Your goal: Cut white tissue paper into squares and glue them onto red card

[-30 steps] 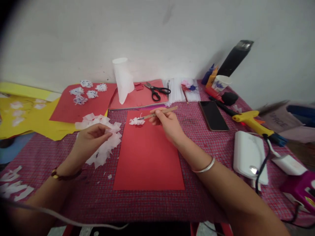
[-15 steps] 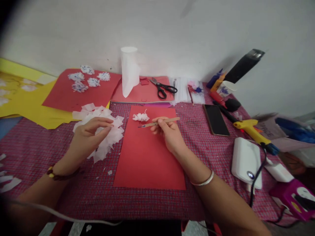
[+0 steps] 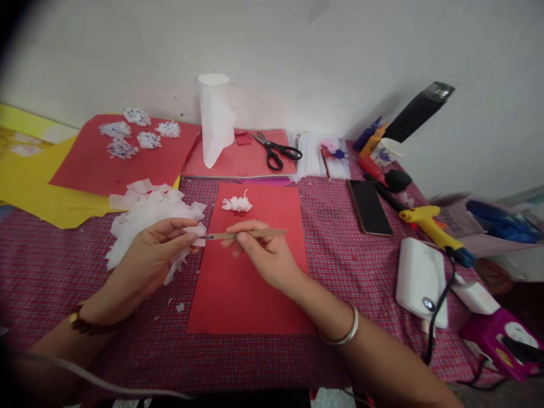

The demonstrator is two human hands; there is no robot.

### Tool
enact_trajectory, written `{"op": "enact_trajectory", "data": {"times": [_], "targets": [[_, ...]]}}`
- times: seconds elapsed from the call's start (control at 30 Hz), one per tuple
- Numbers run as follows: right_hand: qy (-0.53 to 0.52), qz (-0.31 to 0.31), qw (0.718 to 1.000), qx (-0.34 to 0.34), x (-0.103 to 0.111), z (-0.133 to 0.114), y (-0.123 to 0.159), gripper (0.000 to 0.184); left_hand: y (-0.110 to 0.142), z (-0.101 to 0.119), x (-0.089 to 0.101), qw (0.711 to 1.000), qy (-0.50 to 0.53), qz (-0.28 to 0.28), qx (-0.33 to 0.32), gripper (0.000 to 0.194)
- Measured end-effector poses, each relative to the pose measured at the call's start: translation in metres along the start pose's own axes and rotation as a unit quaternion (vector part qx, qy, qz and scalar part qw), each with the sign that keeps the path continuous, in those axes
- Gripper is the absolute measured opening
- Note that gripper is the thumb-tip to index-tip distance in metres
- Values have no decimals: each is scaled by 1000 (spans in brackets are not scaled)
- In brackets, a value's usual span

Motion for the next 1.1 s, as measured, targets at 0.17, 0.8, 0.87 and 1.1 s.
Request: {"op": "enact_trajectory", "data": {"times": [0.17,0.8,0.87,1.1], "targets": [[28,-7,1000,2,-4,2,1,16,1,-3,0,1000,-18,-15,-5,29],[-103,45,992,-65,-1,23,2,13,7,-9,-5,998,34,-49,-6,15],[-121,45,989,-79,-3,22,2,13,9,-8,-5,998,-25,-45,-47,12],[-160,52,976,-137,-12,24,8,27,31,8,-1,884,-325,-34,-333,16]]}}
Point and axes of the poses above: each hand's wrist, its own y-axis away from the middle knuckle, its own x-axis out of the back of the hand, z = x × y, the point moved 2 cm from there along -y, towards the middle knuckle, and after that the axes turned 1 degree about -z, right-handed, at the moved point
